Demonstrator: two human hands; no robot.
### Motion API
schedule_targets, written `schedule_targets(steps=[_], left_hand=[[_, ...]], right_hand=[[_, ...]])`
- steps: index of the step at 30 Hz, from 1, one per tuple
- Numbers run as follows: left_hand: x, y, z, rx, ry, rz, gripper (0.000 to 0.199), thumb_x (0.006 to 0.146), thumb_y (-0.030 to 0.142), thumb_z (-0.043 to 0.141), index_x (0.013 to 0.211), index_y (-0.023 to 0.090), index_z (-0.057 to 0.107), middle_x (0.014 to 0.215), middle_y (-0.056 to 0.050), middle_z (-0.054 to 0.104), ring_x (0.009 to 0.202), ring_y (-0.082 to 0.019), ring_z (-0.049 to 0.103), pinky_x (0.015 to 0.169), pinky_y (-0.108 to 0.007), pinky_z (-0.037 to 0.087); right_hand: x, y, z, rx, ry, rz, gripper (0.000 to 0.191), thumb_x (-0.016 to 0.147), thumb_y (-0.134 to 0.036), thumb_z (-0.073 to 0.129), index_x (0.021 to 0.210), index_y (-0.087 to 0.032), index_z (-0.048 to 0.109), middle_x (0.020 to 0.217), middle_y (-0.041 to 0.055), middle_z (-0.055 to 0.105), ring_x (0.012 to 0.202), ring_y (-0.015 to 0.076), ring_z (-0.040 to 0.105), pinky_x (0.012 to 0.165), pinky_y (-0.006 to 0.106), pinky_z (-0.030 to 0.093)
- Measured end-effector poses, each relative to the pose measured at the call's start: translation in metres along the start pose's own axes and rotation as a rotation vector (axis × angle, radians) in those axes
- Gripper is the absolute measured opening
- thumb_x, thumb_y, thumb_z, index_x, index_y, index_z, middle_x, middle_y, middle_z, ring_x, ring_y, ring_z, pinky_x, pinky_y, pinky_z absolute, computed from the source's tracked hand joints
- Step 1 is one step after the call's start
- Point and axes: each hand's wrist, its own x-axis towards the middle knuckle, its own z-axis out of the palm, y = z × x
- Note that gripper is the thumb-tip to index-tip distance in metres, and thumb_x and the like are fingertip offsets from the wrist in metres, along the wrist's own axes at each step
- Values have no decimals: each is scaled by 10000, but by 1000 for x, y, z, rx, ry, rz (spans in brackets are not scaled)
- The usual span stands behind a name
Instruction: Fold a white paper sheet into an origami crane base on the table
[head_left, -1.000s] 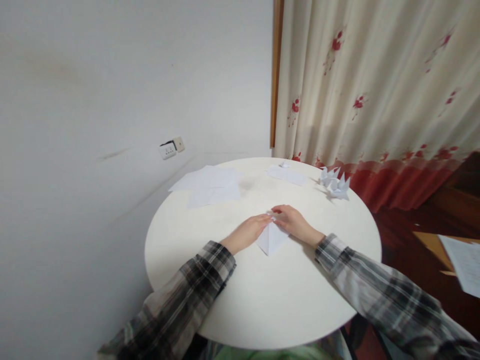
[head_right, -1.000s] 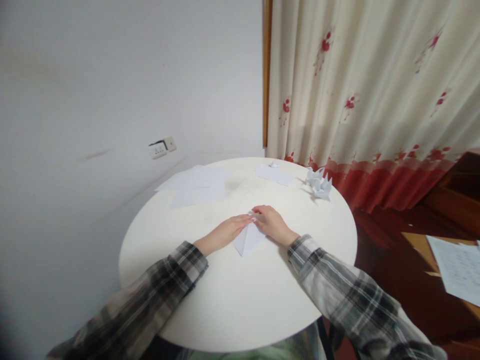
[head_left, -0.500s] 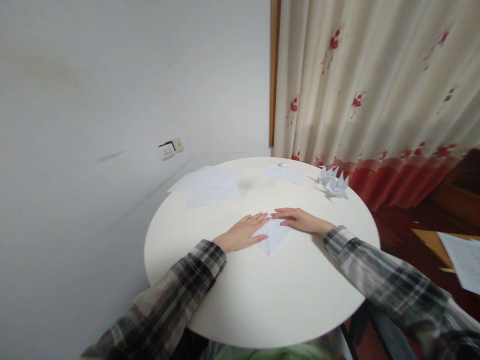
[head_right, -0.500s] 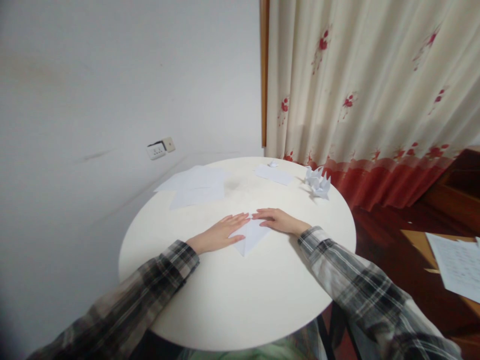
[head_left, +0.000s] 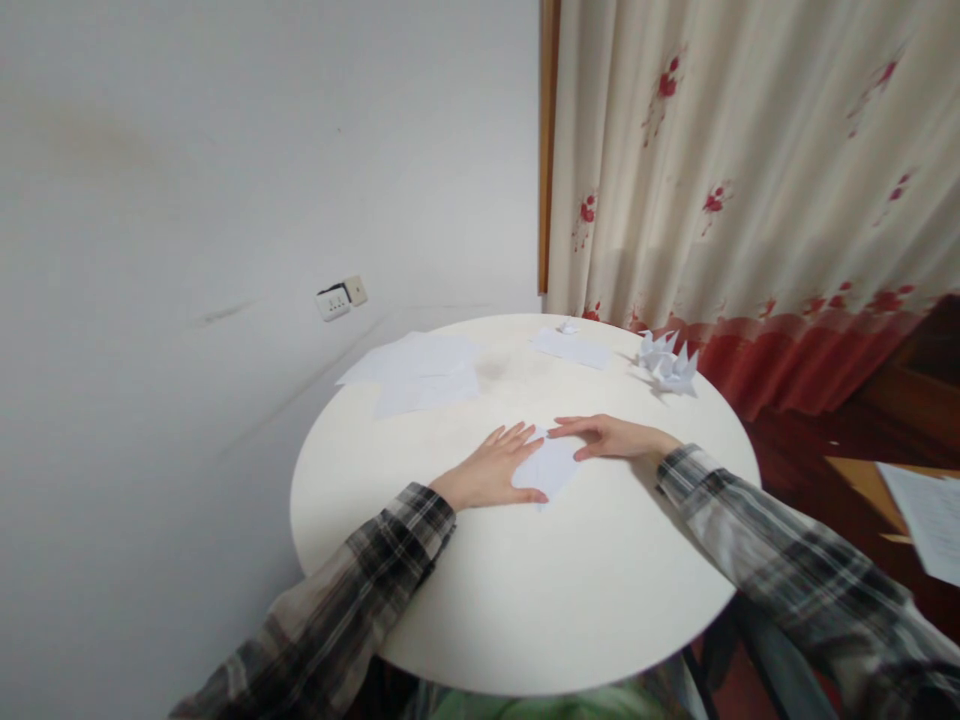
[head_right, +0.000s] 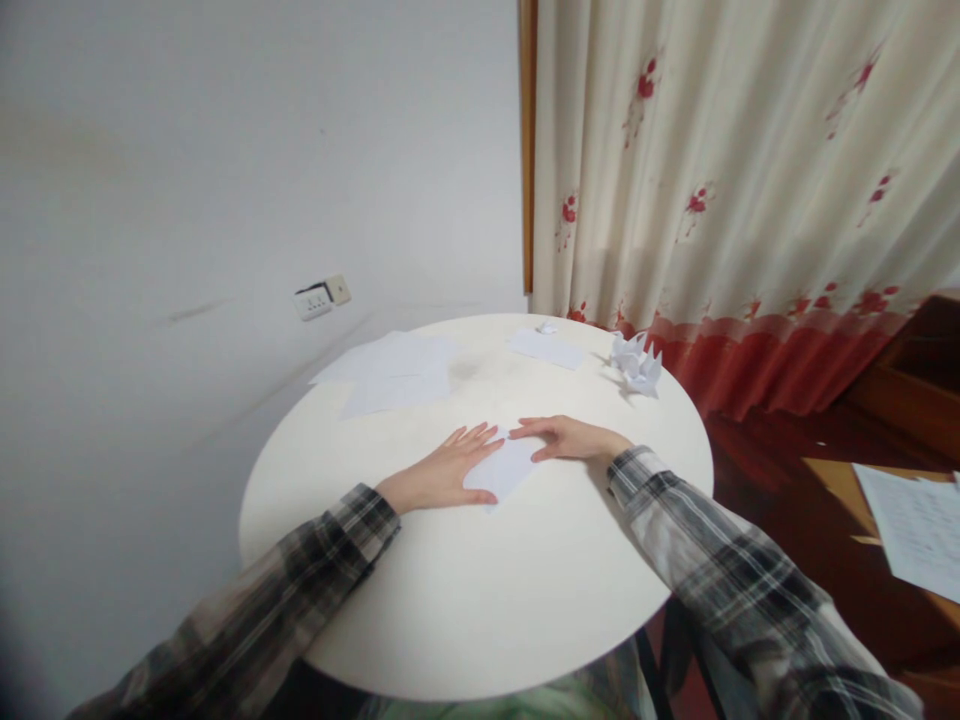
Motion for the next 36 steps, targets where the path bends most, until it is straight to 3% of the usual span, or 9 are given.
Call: schedule_targets(steps=[4,9,12,17,23,30,36], left_hand=[[6,11,9,11,66,13,922,758,694,424,1398,74,190,1461,-207,180,1368,-284,118,1091,-400,122],[9,10,12,9,65,34,894,786,685,380,1399,66,176,1461,-204,181,1368,-273,127,1091,-386,144],[8,9,11,0,61,39,896,780,687,391,1381,44,225,1446,-215,223,1358,-284,169,1092,-387,155],[9,6,15,-50,159,-21,731,840,593,393,1344,70,310,1419,-199,303,1332,-277,248,1074,-403,219],[19,5,12,39,342,-84,355,900,296,393,1203,124,460,1211,-128,526,1151,-232,453,994,-387,338],[25,1,1,209,312,-106,330,870,221,428,1188,167,495,1173,-108,520,1106,-243,453,923,-377,375],[21,5,-1,257,355,-78,268,854,156,420,1087,158,553,1083,-103,531,1043,-233,464,879,-362,385]], right_hand=[[2,-2,0,-7,21,-3,546,744,-372,655,1256,-243,513,1362,91,443,1281,226,367,1068,414,263],[12,-4,18,-115,302,-91,401,768,-394,626,1125,-213,604,1158,80,611,1129,212,521,1011,409,354],[19,-4,30,-246,375,-132,396,818,-379,573,1164,-187,564,1128,101,618,1069,212,551,956,407,406],[22,-2,38,-417,353,-155,430,876,-361,484,1253,-155,470,1211,141,562,1128,227,510,967,428,394],[23,-7,40,-508,348,-194,382,891,-320,443,1230,-147,484,1207,151,563,1128,226,509,960,435,401],[23,-21,37,-686,330,-238,279,823,-146,448,1043,-123,619,1039,133,649,1013,229,568,902,406,430],[21,-20,39,-760,337,-174,290,822,-143,444,1061,-112,605,1049,137,623,969,228,547,840,381,467]])
